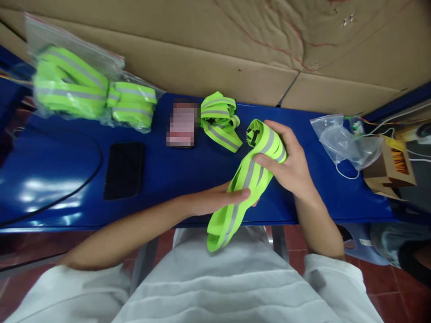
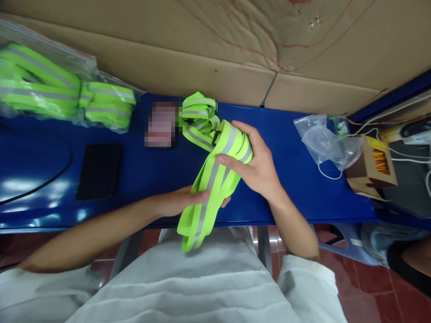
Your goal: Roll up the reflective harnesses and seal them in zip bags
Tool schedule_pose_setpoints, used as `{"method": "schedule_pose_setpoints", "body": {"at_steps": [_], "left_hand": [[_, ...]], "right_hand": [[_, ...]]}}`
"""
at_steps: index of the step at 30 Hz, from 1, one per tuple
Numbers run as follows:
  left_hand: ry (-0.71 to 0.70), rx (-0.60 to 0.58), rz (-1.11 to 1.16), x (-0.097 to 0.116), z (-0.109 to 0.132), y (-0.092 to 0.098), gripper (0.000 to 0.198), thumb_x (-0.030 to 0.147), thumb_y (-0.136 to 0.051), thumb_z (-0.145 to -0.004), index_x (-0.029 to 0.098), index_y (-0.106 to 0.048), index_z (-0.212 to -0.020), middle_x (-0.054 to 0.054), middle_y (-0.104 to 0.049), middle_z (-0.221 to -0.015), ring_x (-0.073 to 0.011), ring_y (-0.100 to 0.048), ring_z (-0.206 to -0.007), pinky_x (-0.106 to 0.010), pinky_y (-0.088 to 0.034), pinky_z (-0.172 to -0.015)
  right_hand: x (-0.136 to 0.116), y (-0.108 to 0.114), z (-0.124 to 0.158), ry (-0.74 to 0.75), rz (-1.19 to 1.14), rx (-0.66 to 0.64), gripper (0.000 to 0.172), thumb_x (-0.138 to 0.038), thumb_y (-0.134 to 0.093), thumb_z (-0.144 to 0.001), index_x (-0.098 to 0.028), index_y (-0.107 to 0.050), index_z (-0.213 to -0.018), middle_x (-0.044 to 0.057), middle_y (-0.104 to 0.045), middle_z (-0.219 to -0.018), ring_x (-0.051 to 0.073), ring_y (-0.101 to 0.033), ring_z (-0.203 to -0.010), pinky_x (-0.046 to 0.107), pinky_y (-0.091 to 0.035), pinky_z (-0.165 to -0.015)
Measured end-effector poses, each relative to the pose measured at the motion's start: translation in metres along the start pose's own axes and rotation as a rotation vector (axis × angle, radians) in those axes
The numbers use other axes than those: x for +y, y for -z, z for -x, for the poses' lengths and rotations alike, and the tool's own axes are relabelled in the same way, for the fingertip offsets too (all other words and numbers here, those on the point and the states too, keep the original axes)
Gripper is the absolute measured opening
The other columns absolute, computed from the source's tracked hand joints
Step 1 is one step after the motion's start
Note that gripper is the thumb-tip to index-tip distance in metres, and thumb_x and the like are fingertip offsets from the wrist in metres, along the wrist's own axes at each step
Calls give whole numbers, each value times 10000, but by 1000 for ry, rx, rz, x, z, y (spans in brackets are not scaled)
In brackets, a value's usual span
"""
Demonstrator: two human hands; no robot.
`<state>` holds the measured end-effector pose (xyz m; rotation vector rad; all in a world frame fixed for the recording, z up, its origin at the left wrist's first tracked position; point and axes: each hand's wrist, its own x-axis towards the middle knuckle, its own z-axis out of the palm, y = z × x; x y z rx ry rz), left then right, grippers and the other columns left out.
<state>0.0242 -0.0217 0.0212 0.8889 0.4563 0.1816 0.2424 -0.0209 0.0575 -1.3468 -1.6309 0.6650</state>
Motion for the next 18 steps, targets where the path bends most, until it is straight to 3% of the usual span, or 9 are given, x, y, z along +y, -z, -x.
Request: {"method": "schedule_pose_setpoints", "body": {"at_steps": [2,5,8,11,14,18], "left_hand": [[-23,23,-112,6,0,3,549,611,-826,-800,167,-674,-1085,-45,-689,-942,-161,-627,-826,-258,-495,-720],[-43,-58,-251,14,0,13,378,520,-733,-915,146,-710,-966,-58,-700,-871,-167,-653,-822,-259,-534,-729],[-57,-151,-386,20,-1,25,429,518,-615,-990,115,-759,-969,-124,-736,-946,-198,-683,-900,-283,-561,-798],[-44,-143,-374,23,-1,28,432,516,-610,-993,107,-734,-1048,-64,-658,-782,-137,-601,-707,-245,-504,-674],[-38,-156,-324,23,-1,23,427,514,-624,-985,108,-708,-1085,-1,-538,-698,-101,-486,-626,-216,-415,-589],[-27,-221,-388,29,3,23,420,483,-574,-1018,130,-698,-1208,-3,-551,-728,-101,-495,-649,-209,-422,-616]], "right_hand": [[-3,2,0,3,20,25,744,-654,-818,-786,-291,-596,-1397,66,-643,-1389,308,-627,-1246,475,-504,-1104],[-6,4,1,-54,-18,-2,711,-654,-820,-781,-274,-631,-1351,63,-680,-1339,296,-654,-1198,455,-535,-1058],[-7,4,2,-202,-160,-65,594,-669,-789,-808,-256,-703,-1226,36,-755,-1134,265,-720,-1019,406,-602,-908],[-6,3,4,-396,-376,-162,550,-711,-714,-855,-232,-758,-1122,48,-783,-973,284,-758,-925,411,-637,-803],[-4,1,2,-552,-564,-273,618,-749,-679,-858,-196,-780,-1115,93,-799,-960,324,-774,-938,443,-654,-790],[5,-3,0,-628,-697,-467,704,-807,-590,-881,-182,-771,-1146,119,-806,-995,324,-779,-955,441,-658,-770]]}}
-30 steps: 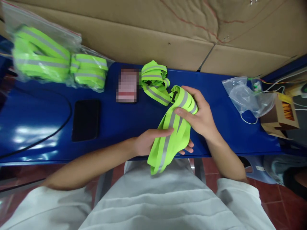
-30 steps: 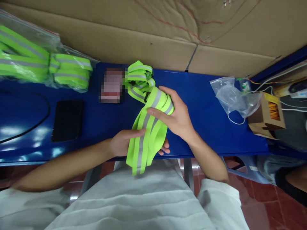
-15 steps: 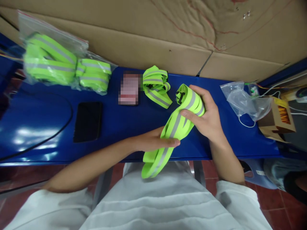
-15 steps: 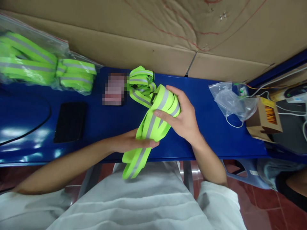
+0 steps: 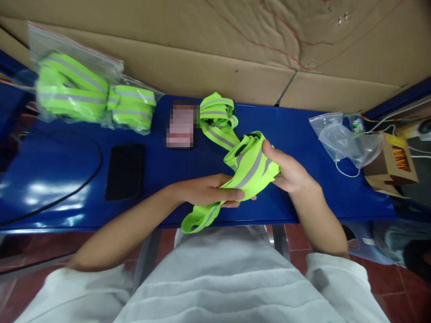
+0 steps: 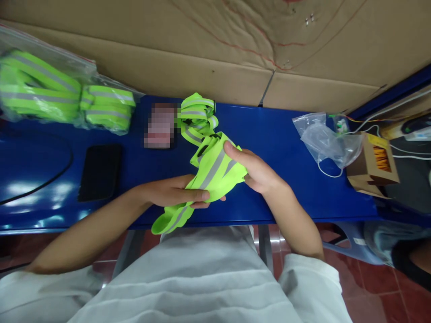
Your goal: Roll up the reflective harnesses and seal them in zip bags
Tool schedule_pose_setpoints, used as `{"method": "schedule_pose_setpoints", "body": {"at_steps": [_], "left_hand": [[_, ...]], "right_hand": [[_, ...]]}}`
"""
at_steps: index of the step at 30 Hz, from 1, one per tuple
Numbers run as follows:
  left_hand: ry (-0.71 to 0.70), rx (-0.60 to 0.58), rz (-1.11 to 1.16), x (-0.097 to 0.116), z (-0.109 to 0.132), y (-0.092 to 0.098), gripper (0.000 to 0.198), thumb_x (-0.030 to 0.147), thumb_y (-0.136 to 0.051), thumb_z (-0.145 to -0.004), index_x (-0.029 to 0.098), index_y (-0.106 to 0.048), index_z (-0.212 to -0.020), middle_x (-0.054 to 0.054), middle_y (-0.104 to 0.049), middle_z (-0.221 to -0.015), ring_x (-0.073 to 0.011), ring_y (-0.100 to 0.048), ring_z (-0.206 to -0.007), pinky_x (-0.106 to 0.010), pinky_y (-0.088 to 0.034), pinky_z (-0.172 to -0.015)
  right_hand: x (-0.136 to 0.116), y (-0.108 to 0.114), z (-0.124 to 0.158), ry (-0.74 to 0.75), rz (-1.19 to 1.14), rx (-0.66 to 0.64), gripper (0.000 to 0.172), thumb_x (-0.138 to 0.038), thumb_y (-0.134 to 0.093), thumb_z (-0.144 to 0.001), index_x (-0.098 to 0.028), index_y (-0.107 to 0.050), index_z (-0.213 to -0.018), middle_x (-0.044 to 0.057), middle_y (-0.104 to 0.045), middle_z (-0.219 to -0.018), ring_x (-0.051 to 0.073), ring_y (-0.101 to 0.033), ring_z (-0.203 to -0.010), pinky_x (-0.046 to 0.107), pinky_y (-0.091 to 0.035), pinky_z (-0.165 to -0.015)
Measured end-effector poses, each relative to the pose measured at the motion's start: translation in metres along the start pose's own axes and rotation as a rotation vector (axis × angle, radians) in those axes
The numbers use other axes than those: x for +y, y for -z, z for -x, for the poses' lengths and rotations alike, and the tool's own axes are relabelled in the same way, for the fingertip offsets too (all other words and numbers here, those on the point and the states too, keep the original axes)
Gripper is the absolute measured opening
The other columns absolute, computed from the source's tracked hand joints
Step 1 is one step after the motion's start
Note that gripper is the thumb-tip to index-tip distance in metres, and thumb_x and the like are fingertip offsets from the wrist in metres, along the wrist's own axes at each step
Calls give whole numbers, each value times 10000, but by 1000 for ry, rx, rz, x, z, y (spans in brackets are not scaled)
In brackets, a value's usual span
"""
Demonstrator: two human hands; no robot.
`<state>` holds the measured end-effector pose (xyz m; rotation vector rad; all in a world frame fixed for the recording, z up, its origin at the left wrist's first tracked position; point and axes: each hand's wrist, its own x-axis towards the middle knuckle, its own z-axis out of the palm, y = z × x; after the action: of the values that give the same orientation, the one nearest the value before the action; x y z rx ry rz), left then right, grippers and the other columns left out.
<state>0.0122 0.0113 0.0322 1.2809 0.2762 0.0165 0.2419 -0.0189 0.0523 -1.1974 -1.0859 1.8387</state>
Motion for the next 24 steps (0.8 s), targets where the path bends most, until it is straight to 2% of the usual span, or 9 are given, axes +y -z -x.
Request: {"method": "schedule_pose_setpoints", "body": {"at_steps": [3,6,9,13,16,19,22,24], "left_hand": [[3,14,-145,4,4,10,376,458,-562,-1028,134,-741,-1095,-36,-637,-759,-121,-581,-694,-221,-488,-699],[8,7,-245,6,8,21,360,448,-563,-1030,152,-768,-1017,-85,-744,-900,-162,-687,-842,-232,-528,-808],[1,-49,-278,9,11,24,398,448,-520,-1050,155,-781,-987,-118,-773,-1039,-196,-715,-997,-238,-534,-877],[-31,-20,-237,16,14,18,397,479,-541,-1037,161,-765,-1117,-107,-767,-984,-180,-713,-891,-231,-548,-804],[-45,3,-222,19,16,15,379,467,-570,-1022,147,-767,-976,-93,-746,-888,-164,-687,-808,-226,-550,-742],[-71,-6,-280,13,13,16,400,449,-531,-1033,145,-747,-889,-96,-744,-871,-168,-685,-793,-245,-564,-748],[-134,79,-357,2,8,19,412,465,-529,-1023,149,-743,-867,-94,-750,-862,-170,-691,-783,-252,-571,-765],[-133,84,-346,-1,8,19,403,468,-554,-1011,148,-751,-864,-96,-759,-860,-172,-699,-780,-251,-576,-767]], "right_hand": [[5,4,-4,-31,-22,-80,704,-816,-604,-865,-181,-766,-1123,121,-806,-1022,309,-780,-964,422,-656,-786],[6,6,-3,-32,-39,-45,655,-795,-657,-844,-192,-771,-1074,105,-810,-1011,288,-782,-944,400,-657,-801],[4,6,-3,-28,-57,9,641,-782,-658,-851,-193,-775,-1074,104,-812,-977,295,-783,-946,405,-663,-794],[4,2,-6,-34,-69,32,641,-757,-645,-876,-185,-765,-1140,116,-809,-978,310,-782,-979,423,-669,-806],[7,-2,-9,-68,-81,-42,662,-764,-636,-875,-180,-758,-1164,116,-807,-958,307,-786,-943,428,-672,-784],[11,-4,-7,-84,-63,-137,624,-735,-667,-874,-199,-752,-1182,92,-807,-934,284,-789,-892,414,-667,-777],[12,-6,-2,-10,-16,-108,532,-651,-698,-904,-228,-735,-1224,64,-806,-984,251,-784,-919,382,-655,-832],[12,-7,0,35,21,-47,512,-638,-690,-918,-233,-731,-1229,60,-801,-1010,246,-779,-929,368,-651,-825]]}}
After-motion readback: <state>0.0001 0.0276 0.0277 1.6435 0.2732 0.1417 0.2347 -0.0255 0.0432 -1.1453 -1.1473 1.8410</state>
